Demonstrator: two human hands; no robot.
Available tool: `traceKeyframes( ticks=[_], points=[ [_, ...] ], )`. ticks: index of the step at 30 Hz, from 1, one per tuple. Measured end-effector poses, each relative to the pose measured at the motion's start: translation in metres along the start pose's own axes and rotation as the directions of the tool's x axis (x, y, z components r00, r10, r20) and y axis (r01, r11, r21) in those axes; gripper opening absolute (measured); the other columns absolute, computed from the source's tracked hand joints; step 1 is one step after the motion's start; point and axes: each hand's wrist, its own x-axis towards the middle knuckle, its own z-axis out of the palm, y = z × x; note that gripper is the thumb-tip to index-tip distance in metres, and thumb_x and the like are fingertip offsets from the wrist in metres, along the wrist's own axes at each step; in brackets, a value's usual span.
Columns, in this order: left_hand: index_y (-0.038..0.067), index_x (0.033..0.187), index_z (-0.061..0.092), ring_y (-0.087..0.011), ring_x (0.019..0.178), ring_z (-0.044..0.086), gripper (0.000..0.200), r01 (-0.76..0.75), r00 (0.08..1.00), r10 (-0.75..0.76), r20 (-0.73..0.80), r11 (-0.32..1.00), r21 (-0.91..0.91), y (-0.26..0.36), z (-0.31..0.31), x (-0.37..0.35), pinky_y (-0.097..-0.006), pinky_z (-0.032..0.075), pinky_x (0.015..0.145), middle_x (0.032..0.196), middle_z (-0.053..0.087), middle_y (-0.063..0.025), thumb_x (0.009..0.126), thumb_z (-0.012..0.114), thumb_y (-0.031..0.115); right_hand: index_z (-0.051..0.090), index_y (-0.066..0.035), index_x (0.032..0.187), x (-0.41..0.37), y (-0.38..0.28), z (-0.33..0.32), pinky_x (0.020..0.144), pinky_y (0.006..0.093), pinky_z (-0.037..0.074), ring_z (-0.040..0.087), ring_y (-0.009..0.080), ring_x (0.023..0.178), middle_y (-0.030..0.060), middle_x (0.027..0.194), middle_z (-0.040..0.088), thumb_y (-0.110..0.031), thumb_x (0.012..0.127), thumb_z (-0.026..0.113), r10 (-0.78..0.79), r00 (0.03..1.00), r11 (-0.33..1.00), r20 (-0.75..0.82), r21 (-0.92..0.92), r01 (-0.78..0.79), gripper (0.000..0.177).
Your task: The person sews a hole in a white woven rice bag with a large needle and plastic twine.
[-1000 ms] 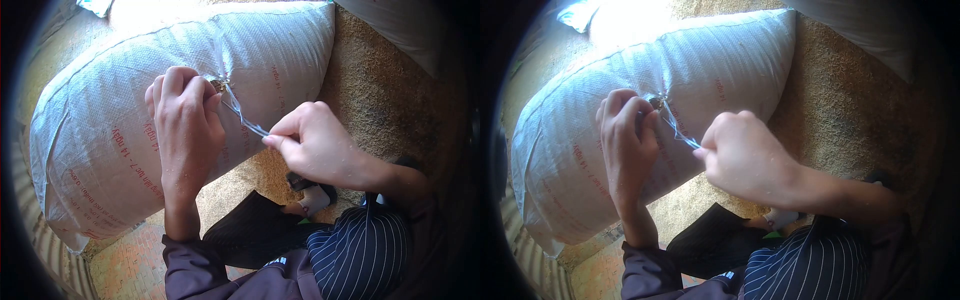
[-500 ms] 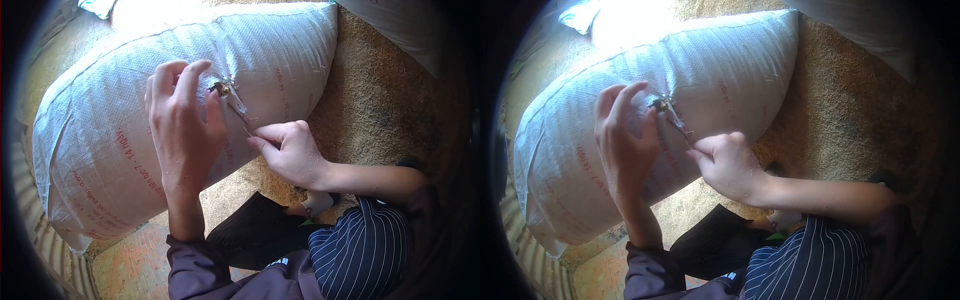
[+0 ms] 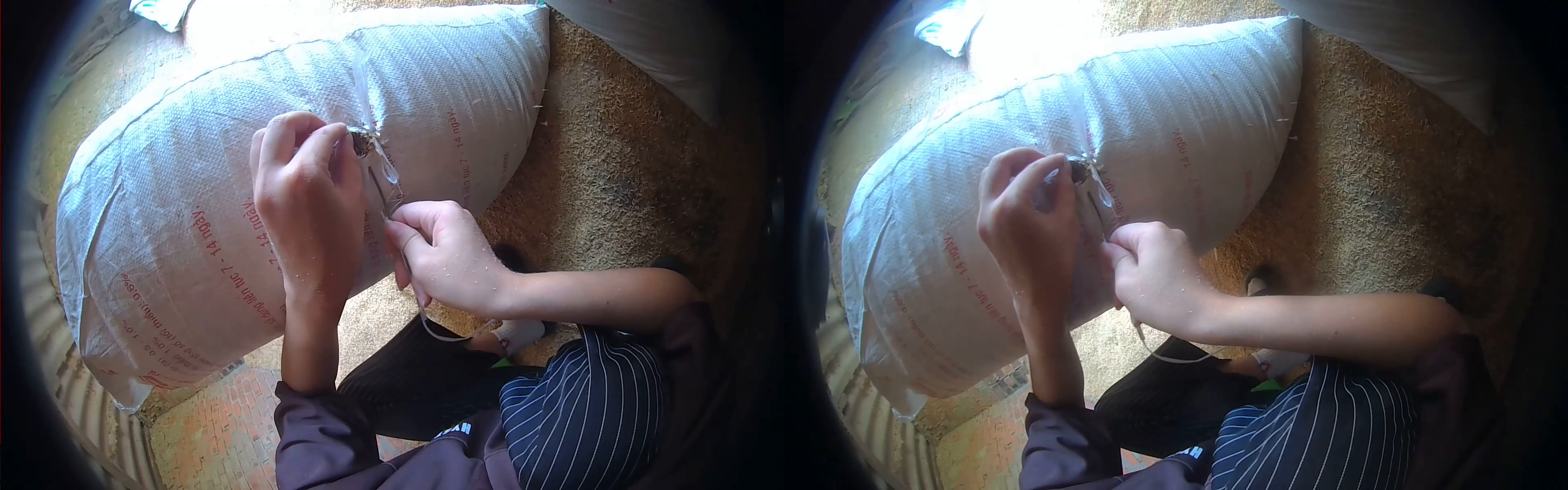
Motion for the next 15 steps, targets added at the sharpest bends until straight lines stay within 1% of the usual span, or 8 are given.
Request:
traceKeyframes(
  ticks=[1, 3, 4, 6, 7, 9, 13, 15],
  points=[
    [-0.001, 0.076, 0.065, -0.0252, 0.080, 0.055, 0.005, 0.000, 1.000, 0.000, -0.010, 1.000, -0.005, 0.000, 0.000, 0.000, -0.0363, 0.046, 0.074, 0.082, 0.057, -0.0093, 0.071, 0.063, -0.003, 0.054, 0.002, 0.074, 0.001, 0.000, 0.001, 0.038, 0.0219, 0.040, 0.050, 0.0088, 0.040, 0.0067, 0.057, 0.056, -0.009, 0.096, 0.042, -0.002, 1.000, 1.000, -0.001, 0.002, 0.002, 0.027],
    [-0.001, 0.075, 0.064, -0.0254, 0.080, 0.055, 0.004, -0.018, 1.000, 0.018, -0.016, 1.000, 0.011, -0.002, 0.001, 0.000, -0.0364, 0.045, 0.074, 0.082, 0.057, -0.0092, 0.071, 0.063, -0.003, 0.054, 0.002, 0.075, 0.002, -0.004, 0.002, 0.038, 0.0228, 0.041, 0.053, 0.0106, 0.041, 0.0085, 0.060, 0.058, -0.008, 0.096, 0.039, 0.082, 0.995, 0.994, 0.055, 0.073, -0.086, 0.028],
    [-0.002, 0.074, 0.064, -0.0255, 0.080, 0.055, 0.003, -0.033, 0.999, 0.033, -0.022, 0.999, 0.025, -0.002, 0.001, 0.001, -0.0364, 0.045, 0.074, 0.081, 0.057, -0.0090, 0.072, 0.062, -0.003, 0.054, 0.002, 0.075, 0.003, -0.006, 0.003, 0.038, 0.0228, 0.041, 0.053, 0.0106, 0.041, 0.0085, 0.060, 0.058, -0.008, 0.096, 0.039, 0.079, 0.995, 0.994, 0.055, 0.073, -0.083, 0.028],
    [-0.002, 0.073, 0.063, -0.0256, 0.080, 0.055, 0.003, -0.030, 0.999, 0.030, -0.016, 0.999, 0.025, -0.001, 0.002, 0.001, -0.0364, 0.045, 0.074, 0.082, 0.057, -0.0092, 0.072, 0.062, -0.003, 0.054, 0.004, 0.076, 0.005, -0.008, 0.004, 0.040, 0.0265, 0.045, 0.057, 0.0148, 0.045, 0.0106, 0.061, 0.058, -0.006, 0.094, 0.037, 0.111, 0.993, 0.993, 0.041, 0.044, -0.113, 0.027],
    [-0.002, 0.073, 0.063, -0.0257, 0.080, 0.055, 0.003, -0.026, 1.000, 0.026, -0.008, 0.999, 0.026, -0.002, 0.002, 0.002, -0.0364, 0.045, 0.074, 0.082, 0.057, -0.0093, 0.072, 0.061, -0.003, 0.054, 0.004, 0.076, 0.008, -0.008, 0.005, 0.040, 0.0265, 0.045, 0.057, 0.0148, 0.045, 0.0106, 0.061, 0.058, -0.006, 0.094, 0.037, 0.109, 0.993, 0.993, 0.040, 0.045, -0.110, 0.027],
    [-0.002, 0.072, 0.062, -0.0257, 0.080, 0.054, 0.003, -0.032, 0.999, 0.033, -0.013, 0.999, 0.037, -0.001, 0.005, 0.001, -0.0364, 0.045, 0.074, 0.082, 0.057, -0.0094, 0.072, 0.060, -0.004, 0.053, 0.007, 0.074, 0.012, -0.005, 0.005, 0.044, 0.0307, 0.050, 0.060, 0.0188, 0.049, 0.0126, 0.061, 0.058, -0.004, 0.092, 0.036, 0.071, 0.997, 0.993, 0.010, -0.100, -0.070, 0.027],
    [-0.002, 0.072, 0.061, -0.0257, 0.081, 0.054, 0.003, -0.030, 0.999, 0.032, -0.020, 0.997, 0.067, -0.001, 0.007, 0.000, -0.0367, 0.044, 0.074, 0.083, 0.057, -0.0097, 0.071, 0.060, -0.004, 0.052, 0.009, 0.073, 0.013, -0.004, 0.007, 0.047, 0.0332, 0.052, 0.062, 0.0214, 0.051, 0.0140, 0.062, 0.058, -0.003, 0.090, 0.037, 0.073, 0.997, 0.993, 0.002, -0.095, -0.073, 0.026],
    [-0.002, 0.072, 0.061, -0.0257, 0.081, 0.054, 0.003, -0.024, 0.999, 0.026, -0.021, 0.998, 0.063, 0.000, 0.008, -0.001, -0.0367, 0.044, 0.074, 0.083, 0.057, -0.0096, 0.071, 0.060, -0.004, 0.053, 0.010, 0.072, 0.015, 0.001, 0.009, 0.046, 0.0331, 0.051, 0.062, 0.0211, 0.051, 0.0146, 0.062, 0.058, -0.003, 0.090, 0.038, -0.045, 0.998, 0.982, -0.044, -0.188, 0.036, 0.026]
  ],
)
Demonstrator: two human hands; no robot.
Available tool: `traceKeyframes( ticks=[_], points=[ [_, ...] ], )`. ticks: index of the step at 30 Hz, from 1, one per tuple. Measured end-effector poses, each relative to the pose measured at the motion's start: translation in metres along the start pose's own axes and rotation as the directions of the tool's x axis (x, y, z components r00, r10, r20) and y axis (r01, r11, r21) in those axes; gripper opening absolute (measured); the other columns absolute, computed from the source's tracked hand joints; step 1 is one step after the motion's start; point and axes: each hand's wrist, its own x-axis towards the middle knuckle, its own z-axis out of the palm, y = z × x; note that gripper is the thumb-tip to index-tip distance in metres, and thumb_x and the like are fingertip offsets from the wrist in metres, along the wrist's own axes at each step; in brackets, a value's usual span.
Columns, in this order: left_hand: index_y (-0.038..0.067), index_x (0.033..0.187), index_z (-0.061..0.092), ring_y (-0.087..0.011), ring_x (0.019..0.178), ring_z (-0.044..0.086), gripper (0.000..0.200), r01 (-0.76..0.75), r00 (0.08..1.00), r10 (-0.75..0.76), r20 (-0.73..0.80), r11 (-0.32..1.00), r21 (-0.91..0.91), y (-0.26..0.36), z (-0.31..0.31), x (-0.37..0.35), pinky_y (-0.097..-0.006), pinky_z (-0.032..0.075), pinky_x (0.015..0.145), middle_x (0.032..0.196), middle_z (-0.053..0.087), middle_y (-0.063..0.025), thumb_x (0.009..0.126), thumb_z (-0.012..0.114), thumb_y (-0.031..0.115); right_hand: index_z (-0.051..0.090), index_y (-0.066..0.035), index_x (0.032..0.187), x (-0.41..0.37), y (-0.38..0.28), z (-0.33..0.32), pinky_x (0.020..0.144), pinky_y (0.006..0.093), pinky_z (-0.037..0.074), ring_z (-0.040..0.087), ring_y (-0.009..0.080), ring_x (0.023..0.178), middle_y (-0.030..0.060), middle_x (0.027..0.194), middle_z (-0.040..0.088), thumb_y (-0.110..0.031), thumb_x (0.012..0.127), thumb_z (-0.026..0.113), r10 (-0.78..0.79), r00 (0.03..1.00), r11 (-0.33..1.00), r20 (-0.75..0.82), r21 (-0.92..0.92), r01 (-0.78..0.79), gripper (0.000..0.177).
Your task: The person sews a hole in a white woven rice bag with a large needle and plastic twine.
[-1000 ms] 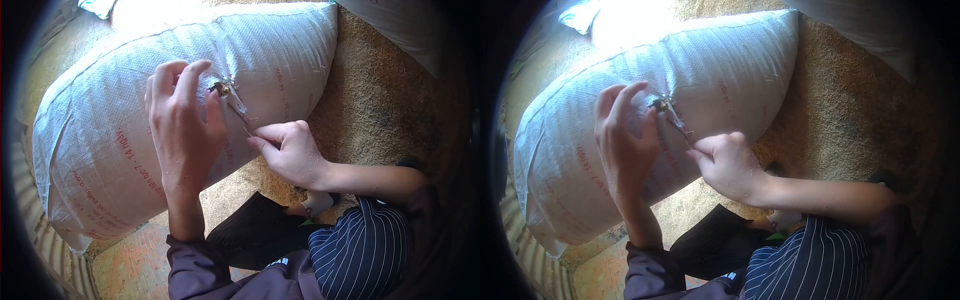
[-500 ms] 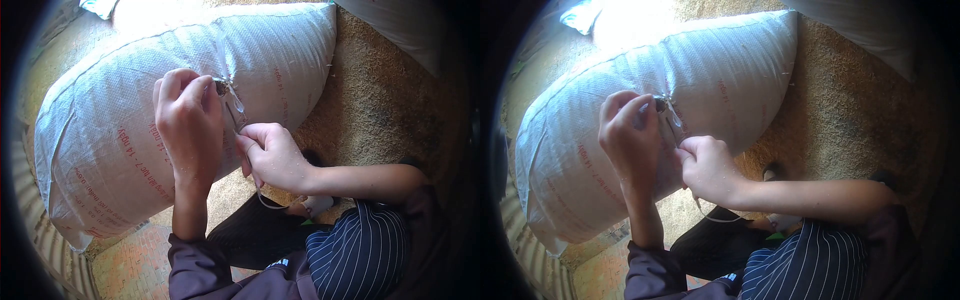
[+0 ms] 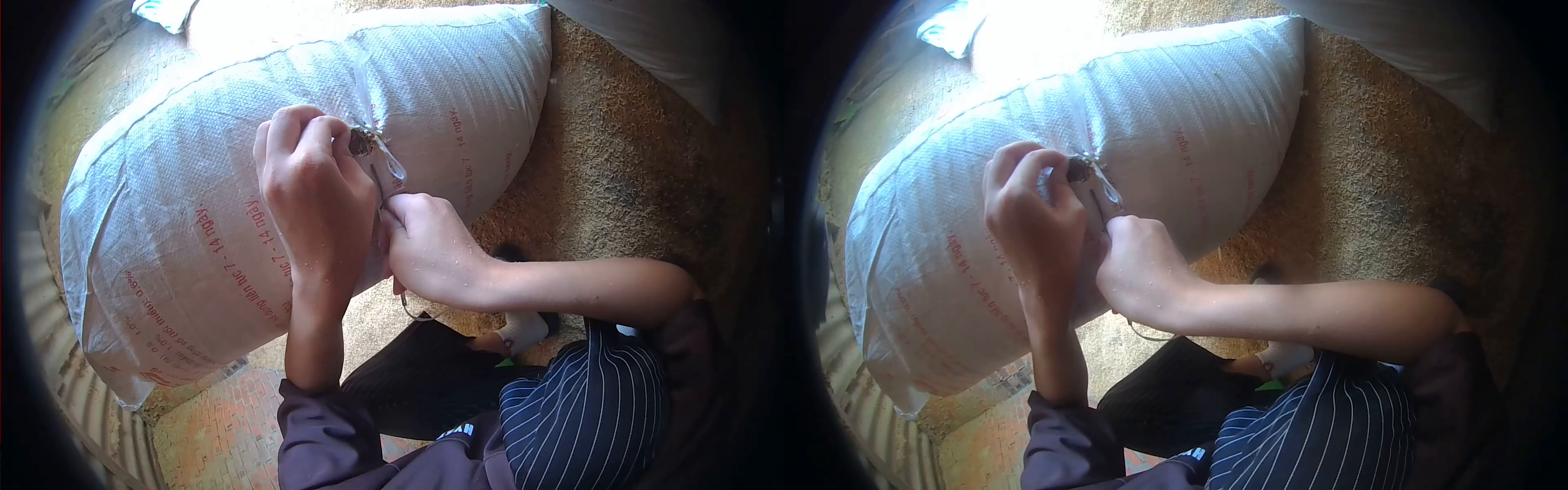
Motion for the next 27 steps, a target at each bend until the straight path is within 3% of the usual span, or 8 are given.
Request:
traceKeyframes(
  ticks=[14, 17, 19, 22, 24, 27],
  points=[
    [-0.002, 0.073, 0.060, -0.0260, 0.084, 0.054, 0.003, 0.032, 0.999, -0.034, -0.027, 0.997, -0.065, -0.001, 0.003, -0.002, -0.0361, 0.045, 0.075, 0.087, 0.058, -0.0100, 0.072, 0.060, -0.005, 0.054, 0.009, 0.074, -0.001, 0.007, -0.004, 0.047, 0.0340, 0.050, 0.062, 0.0225, 0.051, 0.0155, 0.059, 0.058, -0.004, 0.090, 0.043, -0.060, 0.996, 0.994, -0.068, -0.095, 0.054, 0.024],
    [-0.002, 0.075, 0.058, -0.0268, 0.088, 0.055, 0.003, -0.016, 0.999, 0.015, -0.036, 0.999, -0.045, -0.004, 0.002, 0.000, -0.0362, 0.044, 0.078, 0.089, 0.060, -0.0105, 0.073, 0.058, -0.005, 0.054, 0.009, 0.073, 0.000, 0.011, -0.002, 0.046, 0.0346, 0.050, 0.063, 0.0233, 0.051, 0.0174, 0.059, 0.058, -0.003, 0.090, 0.043, -0.104, 0.990, 0.984, -0.091, -0.155, 0.089, 0.023],
    [-0.001, 0.076, 0.057, -0.0276, 0.092, 0.055, 0.002, -0.030, 0.999, 0.032, 0.040, 0.998, -0.047, -0.005, -0.001, 0.003, -0.0373, 0.042, 0.084, 0.088, 0.061, -0.0107, 0.075, 0.057, -0.003, 0.054, 0.009, 0.074, 0.000, 0.011, -0.001, 0.046, 0.0349, 0.050, 0.063, 0.0235, 0.051, 0.0187, 0.060, 0.059, -0.003, 0.089, 0.043, -0.120, 0.988, 0.980, -0.101, -0.171, 0.102, 0.022],
    [0.001, 0.075, 0.057, -0.0275, 0.093, 0.055, 0.002, -0.035, 0.999, 0.034, 0.032, 0.999, 0.020, -0.002, -0.001, 0.004, -0.0390, 0.038, 0.089, 0.084, 0.062, -0.0104, 0.075, 0.056, -0.001, 0.055, 0.009, 0.074, 0.002, 0.010, 0.002, 0.050, 0.0383, 0.050, 0.064, 0.0283, 0.055, 0.0223, 0.063, 0.060, -0.003, 0.088, 0.046, -0.118, 0.985, 0.982, -0.123, -0.160, 0.098, 0.020],
    [0.002, 0.075, 0.058, -0.0272, 0.094, 0.055, 0.002, -0.039, 0.999, 0.040, 0.006, 0.999, -0.016, -0.005, 0.002, 0.001, -0.0394, 0.037, 0.090, 0.084, 0.062, -0.0101, 0.075, 0.057, 0.000, 0.056, 0.009, 0.075, 0.006, 0.007, 0.002, 0.057, 0.0417, 0.049, 0.064, 0.0342, 0.061, 0.0248, 0.065, 0.059, -0.004, 0.086, 0.048, -0.332, 0.916, 0.924, -0.224, -0.273, 0.268, 0.019],
    [0.003, 0.075, 0.058, -0.0267, 0.095, 0.055, 0.002, -0.045, 0.999, 0.045, -0.021, 0.999, -0.019, -0.007, 0.005, -0.001, -0.0398, 0.036, 0.091, 0.084, 0.062, -0.0094, 0.074, 0.058, 0.001, 0.057, 0.009, 0.074, 0.015, -0.009, -0.004, 0.062, 0.0438, 0.048, 0.064, 0.0379, 0.067, 0.0266, 0.067, 0.058, -0.006, 0.084, 0.050, -0.225, 0.949, 0.965, -0.220, -0.184, 0.186, 0.019]
  ],
)
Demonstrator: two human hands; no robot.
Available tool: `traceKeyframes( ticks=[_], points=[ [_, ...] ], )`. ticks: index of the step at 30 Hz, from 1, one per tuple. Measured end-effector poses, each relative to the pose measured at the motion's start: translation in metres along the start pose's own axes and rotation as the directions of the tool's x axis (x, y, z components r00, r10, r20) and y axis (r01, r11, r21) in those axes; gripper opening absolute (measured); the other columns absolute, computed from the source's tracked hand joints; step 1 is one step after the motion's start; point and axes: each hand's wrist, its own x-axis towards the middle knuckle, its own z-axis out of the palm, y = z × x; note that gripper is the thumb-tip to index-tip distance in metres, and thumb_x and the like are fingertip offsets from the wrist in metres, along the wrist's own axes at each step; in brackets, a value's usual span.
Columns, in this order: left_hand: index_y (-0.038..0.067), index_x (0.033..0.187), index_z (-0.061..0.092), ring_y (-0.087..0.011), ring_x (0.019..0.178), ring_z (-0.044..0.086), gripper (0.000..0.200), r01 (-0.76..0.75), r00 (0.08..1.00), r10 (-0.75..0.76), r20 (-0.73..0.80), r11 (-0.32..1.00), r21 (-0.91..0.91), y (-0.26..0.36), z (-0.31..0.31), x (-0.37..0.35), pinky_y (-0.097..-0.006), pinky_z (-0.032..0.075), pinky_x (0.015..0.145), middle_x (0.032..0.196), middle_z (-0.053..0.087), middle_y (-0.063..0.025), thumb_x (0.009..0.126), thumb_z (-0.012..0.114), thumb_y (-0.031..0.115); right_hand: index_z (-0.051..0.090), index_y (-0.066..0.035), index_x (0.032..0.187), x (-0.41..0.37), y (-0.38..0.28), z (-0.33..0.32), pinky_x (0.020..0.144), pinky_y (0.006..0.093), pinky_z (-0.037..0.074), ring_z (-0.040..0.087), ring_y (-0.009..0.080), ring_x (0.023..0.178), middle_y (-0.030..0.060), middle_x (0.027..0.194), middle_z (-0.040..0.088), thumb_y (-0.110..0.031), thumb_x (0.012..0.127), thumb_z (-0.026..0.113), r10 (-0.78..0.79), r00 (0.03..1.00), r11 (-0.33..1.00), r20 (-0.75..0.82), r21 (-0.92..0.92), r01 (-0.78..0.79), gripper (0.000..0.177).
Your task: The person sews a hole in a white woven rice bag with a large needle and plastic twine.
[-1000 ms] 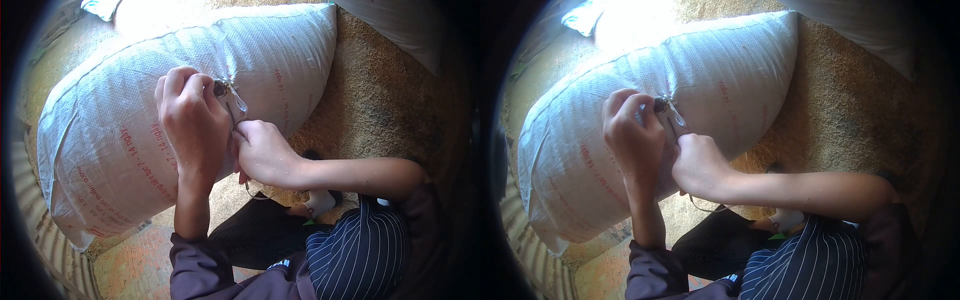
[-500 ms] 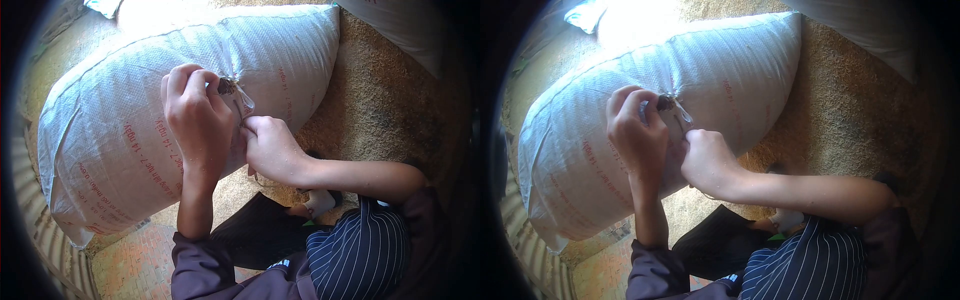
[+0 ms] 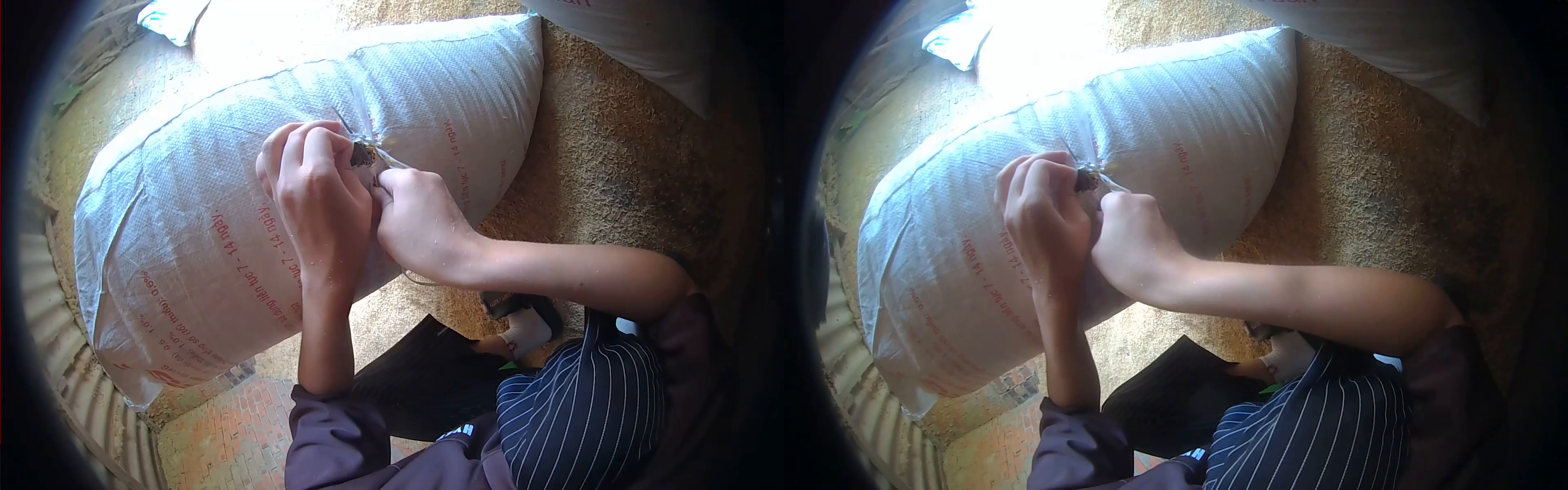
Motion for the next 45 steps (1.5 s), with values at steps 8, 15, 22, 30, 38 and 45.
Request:
traceKeyframes(
  ticks=[8, 15, 22, 30, 38, 45],
  points=[
    [0.005, 0.082, 0.063, -0.0275, 0.097, 0.056, 0.007, 0.030, 0.998, -0.028, -0.057, 0.999, 0.029, 0.006, -0.021, -0.017, -0.0393, 0.038, 0.092, 0.095, 0.063, -0.0098, 0.076, 0.062, 0.007, 0.065, 0.004, 0.069, 0.027, -0.005, -0.034, 0.062, 0.0399, 0.050, 0.064, 0.0334, 0.064, 0.0213, 0.067, 0.061, -0.014, 0.082, 0.061, -0.199, 0.965, 0.845, 0.174, -0.468, 0.258, 0.022],
    [0.007, 0.096, 0.067, -0.0280, 0.097, 0.057, 0.019, 0.047, 0.996, -0.058, -0.073, 0.987, -0.152, 0.015, -0.089, -0.079, -0.0385, 0.046, 0.086, 0.107, 0.061, -0.0115, 0.084, 0.060, 0.020, 0.065, -0.001, 0.067, 0.074, -0.070, -0.054, 0.052, 0.0303, 0.045, 0.057, 0.0145, 0.054, 0.0101, 0.061, 0.061, -0.033, 0.082, 0.069, -0.173, 0.968, 0.691, 0.182, -0.678, 0.251, 0.035],
    [0.006, 0.098, 0.068, -0.0288, 0.094, 0.057, 0.026, 0.205, 0.977, -0.200, 0.074, 0.788, -0.580, 0.002, -0.121, -0.112, -0.0372, 0.047, 0.082, 0.107, 0.059, -0.0138, 0.073, 0.067, 0.016, 0.063, -0.003, 0.074, 0.106, -0.084, -0.025, 0.049, 0.0251, 0.042, 0.054, 0.0098, 0.052, 0.0061, 0.064, 0.061, -0.029, 0.083, 0.068, 0.076, 0.928, 0.673, 0.366, -0.705, 0.223, 0.028],
    [0.001, 0.101, 0.065, -0.0281, 0.089, 0.060, 0.032, 0.249, 0.969, -0.178, 0.173, 0.703, -0.666, -0.003, -0.114, -0.097, -0.0345, 0.049, 0.078, 0.101, 0.061, -0.0147, 0.069, 0.069, 0.005, 0.059, 0.007, 0.091, 0.117, -0.103, -0.021, 0.050, 0.0292, 0.049, 0.063, 0.0182, 0.057, 0.0160, 0.079, 0.066, -0.006, 0.089, 0.051, -0.157, 0.986, 0.946, -0.049, -0.296, 0.136, 0.015],
    [0.000, 0.103, 0.064, -0.0165, 0.074, 0.063, 0.023, 0.438, 0.898, -0.253, 0.360, 0.588, -0.680, 0.007, -0.073, -0.091, -0.0260, 0.051, 0.068, 0.091, 0.063, -0.0120, 0.079, 0.063, 0.002, 0.053, 0.003, 0.079, 0.121, -0.104, -0.020, 0.041, 0.0287, 0.044, 0.055, 0.0152, 0.047, 0.0120, 0.067, 0.059, -0.013, 0.092, 0.053, -0.307, 0.917, 0.948, -0.256, -0.170, 0.270, 0.021],
    [0.001, 0.100, 0.064, -0.0157, 0.070, 0.061, 0.020, 0.401, 0.915, -0.282, 0.287, 0.573, -0.715, 0.009, -0.077, -0.080, -0.0257, 0.048, 0.065, 0.090, 0.064, -0.0110, 0.081, 0.063, 0.005, 0.053, -0.001, 0.091, 0.167, -0.112, -0.047, 0.041, 0.0257, 0.038, 0.045, 0.0115, 0.049, 0.0086, 0.075, 0.056, -0.015, 0.094, 0.050, -0.377, 0.861, 0.901, -0.340, 0.078, 0.426, 0.016]
  ],
)
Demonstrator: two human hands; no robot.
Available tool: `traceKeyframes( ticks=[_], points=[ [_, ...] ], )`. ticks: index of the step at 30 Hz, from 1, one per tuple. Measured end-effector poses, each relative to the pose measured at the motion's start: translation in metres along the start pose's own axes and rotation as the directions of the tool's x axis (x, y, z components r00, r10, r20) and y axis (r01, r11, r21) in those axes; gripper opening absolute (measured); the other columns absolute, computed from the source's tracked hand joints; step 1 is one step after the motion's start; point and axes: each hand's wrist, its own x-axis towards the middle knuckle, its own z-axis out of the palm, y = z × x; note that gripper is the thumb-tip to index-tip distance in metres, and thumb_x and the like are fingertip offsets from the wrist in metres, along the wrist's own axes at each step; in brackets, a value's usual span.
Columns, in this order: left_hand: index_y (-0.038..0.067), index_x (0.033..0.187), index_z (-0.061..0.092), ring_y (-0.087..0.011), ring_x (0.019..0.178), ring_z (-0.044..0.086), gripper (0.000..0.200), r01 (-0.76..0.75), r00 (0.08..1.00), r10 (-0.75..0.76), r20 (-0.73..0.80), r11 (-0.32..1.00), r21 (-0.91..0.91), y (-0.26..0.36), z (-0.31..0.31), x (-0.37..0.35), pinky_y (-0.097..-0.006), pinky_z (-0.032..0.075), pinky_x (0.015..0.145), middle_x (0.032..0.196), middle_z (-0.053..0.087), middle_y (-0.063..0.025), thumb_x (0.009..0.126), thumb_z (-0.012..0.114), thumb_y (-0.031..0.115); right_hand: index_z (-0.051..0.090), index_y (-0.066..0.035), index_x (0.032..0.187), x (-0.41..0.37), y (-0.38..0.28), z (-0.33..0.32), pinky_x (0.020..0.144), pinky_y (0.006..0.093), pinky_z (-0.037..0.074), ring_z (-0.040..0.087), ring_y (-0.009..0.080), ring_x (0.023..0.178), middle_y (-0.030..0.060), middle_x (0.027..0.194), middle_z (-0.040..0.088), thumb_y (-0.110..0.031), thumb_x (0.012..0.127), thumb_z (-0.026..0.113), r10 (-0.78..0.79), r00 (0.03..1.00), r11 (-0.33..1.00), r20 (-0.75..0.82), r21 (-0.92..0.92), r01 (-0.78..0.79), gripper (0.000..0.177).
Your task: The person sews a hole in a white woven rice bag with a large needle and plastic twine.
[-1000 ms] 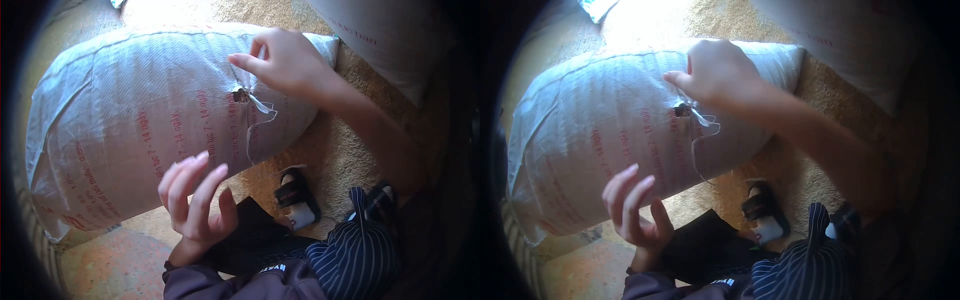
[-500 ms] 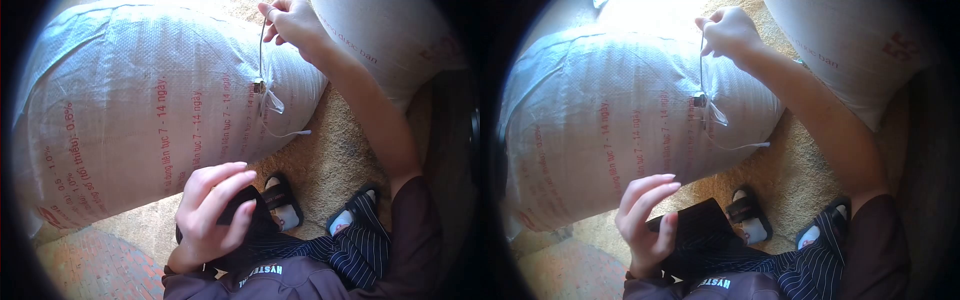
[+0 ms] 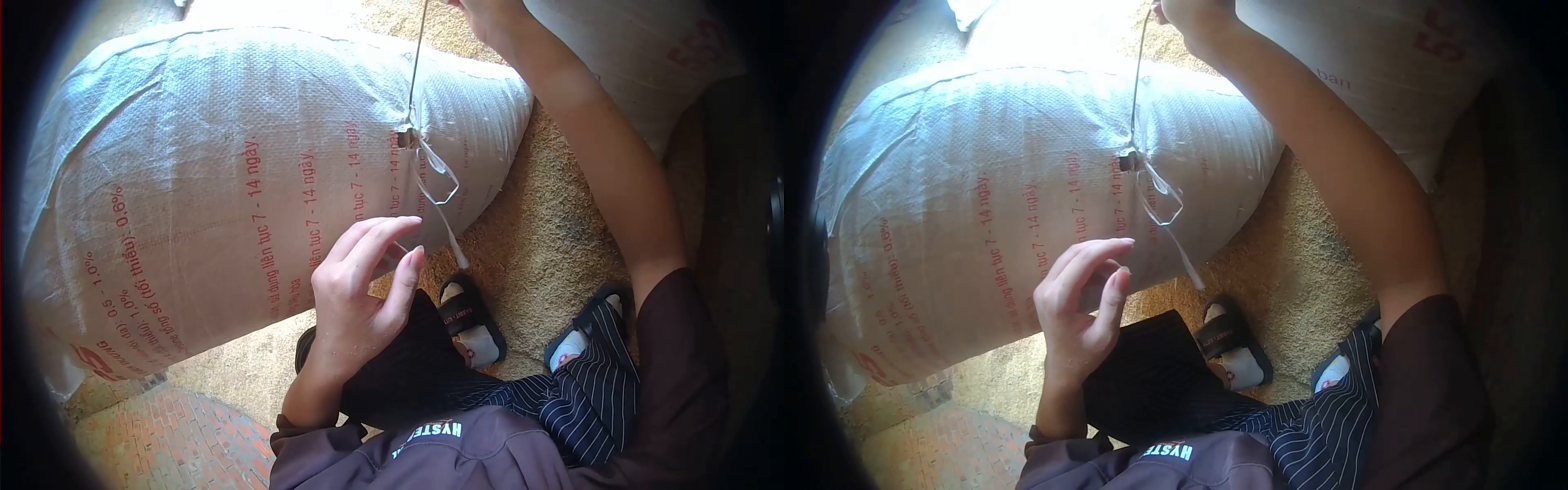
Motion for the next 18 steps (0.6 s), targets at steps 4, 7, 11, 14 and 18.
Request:
traceKeyframes(
  ticks=[4, 7, 11, 14, 18],
  points=[
    [0.001, 0.100, 0.065, -0.0155, 0.070, 0.062, 0.019, -0.036, 0.999, 0.036, 0.001, 0.999, 0.032, -0.001, 0.001, 0.005, -0.0257, 0.048, 0.065, 0.089, 0.064, -0.0105, 0.081, 0.062, 0.004, 0.055, -0.001, 0.086, -0.016, 0.001, -0.001, 0.041, 0.0266, 0.038, 0.046, 0.0115, 0.047, 0.0083, 0.071, 0.056, -0.011, 0.094, 0.046, 0.169, 0.986, 0.957, 0.015, 0.237, -0.168, 0.016],
    [0.001, 0.099, 0.065, -0.0155, 0.071, 0.062, 0.018, -0.022, 1.000, 0.021, 0.013, 0.999, 0.027, -0.002, 0.004, 0.007, -0.0258, 0.048, 0.065, 0.089, 0.064, -0.0105, 0.081, 0.061, 0.003, 0.060, 0.001, 0.104, -0.048, 0.017, -0.010, 0.055, 0.0229, 0.047, 0.052, 0.0102, 0.057, 0.0127, 0.089, 0.065, -0.016, 0.093, 0.049, 0.261, 0.876, 0.950, 0.406, 0.052, -0.308, 0.023],
    [0.001, 0.099, 0.065, -0.0158, 0.071, 0.062, 0.018, -0.019, 0.999, 0.018, 0.032, 0.999, 0.037, -0.003, 0.005, 0.006, -0.0259, 0.048, 0.066, 0.089, 0.064, -0.0107, 0.081, 0.061, 0.004, 0.061, -0.002, 0.090, -0.069, 0.013, -0.011, 0.054, 0.0223, 0.045, 0.052, 0.0089, 0.058, 0.0084, 0.081, 0.064, -0.016, 0.096, 0.044, 0.355, 0.806, 0.933, 0.474, -0.230, -0.276, 0.023],
    [0.000, 0.099, 0.065, -0.0165, 0.072, 0.063, 0.018, -0.002, 0.999, 0.001, 0.033, 1.000, 0.024, -0.002, 0.003, 0.004, -0.0260, 0.049, 0.067, 0.089, 0.064, -0.0111, 0.082, 0.061, 0.004, 0.062, 0.003, 0.091, -0.056, -0.001, -0.012, 0.052, 0.0232, 0.046, 0.054, 0.0111, 0.058, 0.0109, 0.076, 0.064, -0.008, 0.090, 0.049, 0.137, 0.947, 0.984, 0.291, -0.153, -0.095, 0.017],
    [0.000, 0.098, 0.065, -0.0173, 0.073, 0.063, 0.017, -0.011, 1.000, 0.010, 0.027, 0.999, 0.039, -0.003, 0.003, 0.003, -0.0265, 0.049, 0.068, 0.089, 0.065, -0.0117, 0.082, 0.061, 0.004, 0.054, -0.002, 0.068, -0.043, -0.002, -0.002, 0.041, 0.0280, 0.038, 0.045, 0.0127, 0.044, 0.0056, 0.058, 0.052, -0.002, 0.088, 0.039, -0.030, 0.970, 1.000, 0.241, 0.003, 0.030, 0.025]
  ],
)
